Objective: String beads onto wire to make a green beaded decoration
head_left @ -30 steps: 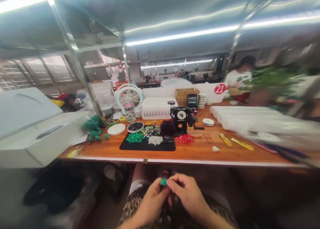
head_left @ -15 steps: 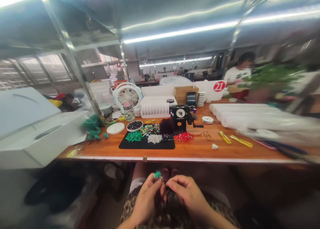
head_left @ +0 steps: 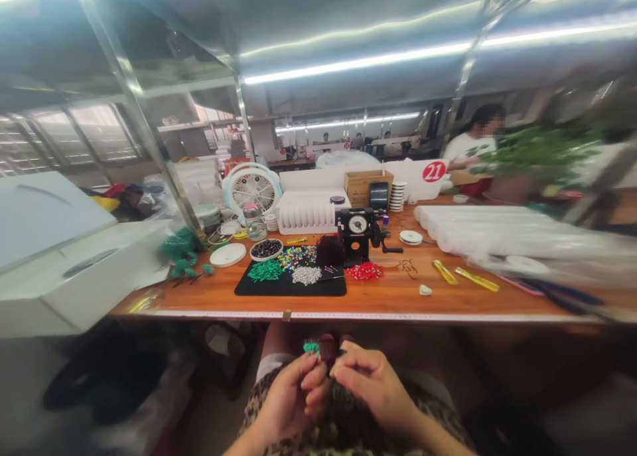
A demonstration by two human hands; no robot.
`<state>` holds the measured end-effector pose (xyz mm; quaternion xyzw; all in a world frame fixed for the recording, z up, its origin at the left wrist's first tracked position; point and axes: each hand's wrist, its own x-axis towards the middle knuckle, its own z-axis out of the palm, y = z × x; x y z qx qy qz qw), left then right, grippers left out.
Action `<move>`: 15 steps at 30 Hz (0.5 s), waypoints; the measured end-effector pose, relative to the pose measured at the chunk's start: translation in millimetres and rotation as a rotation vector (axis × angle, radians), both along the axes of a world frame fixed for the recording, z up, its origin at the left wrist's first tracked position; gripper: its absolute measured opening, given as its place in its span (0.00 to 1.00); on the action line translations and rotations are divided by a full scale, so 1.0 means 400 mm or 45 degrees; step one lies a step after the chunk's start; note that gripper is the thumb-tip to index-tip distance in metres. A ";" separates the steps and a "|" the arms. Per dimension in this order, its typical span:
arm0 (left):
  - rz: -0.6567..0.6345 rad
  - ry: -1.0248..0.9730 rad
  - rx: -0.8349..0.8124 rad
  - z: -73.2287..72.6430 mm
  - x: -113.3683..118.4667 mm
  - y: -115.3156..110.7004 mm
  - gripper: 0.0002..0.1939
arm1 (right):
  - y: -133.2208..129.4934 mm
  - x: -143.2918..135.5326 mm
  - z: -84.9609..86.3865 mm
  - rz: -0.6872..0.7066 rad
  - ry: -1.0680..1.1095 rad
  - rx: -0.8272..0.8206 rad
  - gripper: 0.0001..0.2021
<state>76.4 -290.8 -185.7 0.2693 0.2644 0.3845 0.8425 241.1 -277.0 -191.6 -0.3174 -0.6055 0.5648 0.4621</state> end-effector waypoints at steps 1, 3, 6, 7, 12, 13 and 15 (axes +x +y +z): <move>-0.006 -0.002 0.001 0.000 0.000 0.000 0.25 | 0.001 -0.003 -0.005 -0.005 0.038 -0.043 0.14; -0.018 -0.014 -0.008 -0.005 -0.001 0.002 0.24 | 0.004 -0.010 -0.018 -0.014 0.176 -0.201 0.14; -0.039 -0.039 -0.040 -0.016 -0.004 0.006 0.24 | 0.008 -0.020 -0.035 0.015 0.428 -0.477 0.15; -0.049 -0.041 -0.054 -0.020 -0.005 0.008 0.24 | 0.008 -0.022 -0.039 0.031 0.480 -0.532 0.16; -0.040 0.019 -0.135 -0.022 -0.006 0.011 0.24 | 0.007 -0.028 -0.044 0.065 0.490 -0.532 0.17; -0.038 0.035 -0.145 -0.021 -0.005 0.010 0.24 | 0.007 -0.029 -0.045 0.060 0.481 -0.526 0.17; -0.029 0.054 -0.156 -0.019 -0.003 0.008 0.23 | 0.009 -0.030 -0.049 0.043 0.469 -0.537 0.17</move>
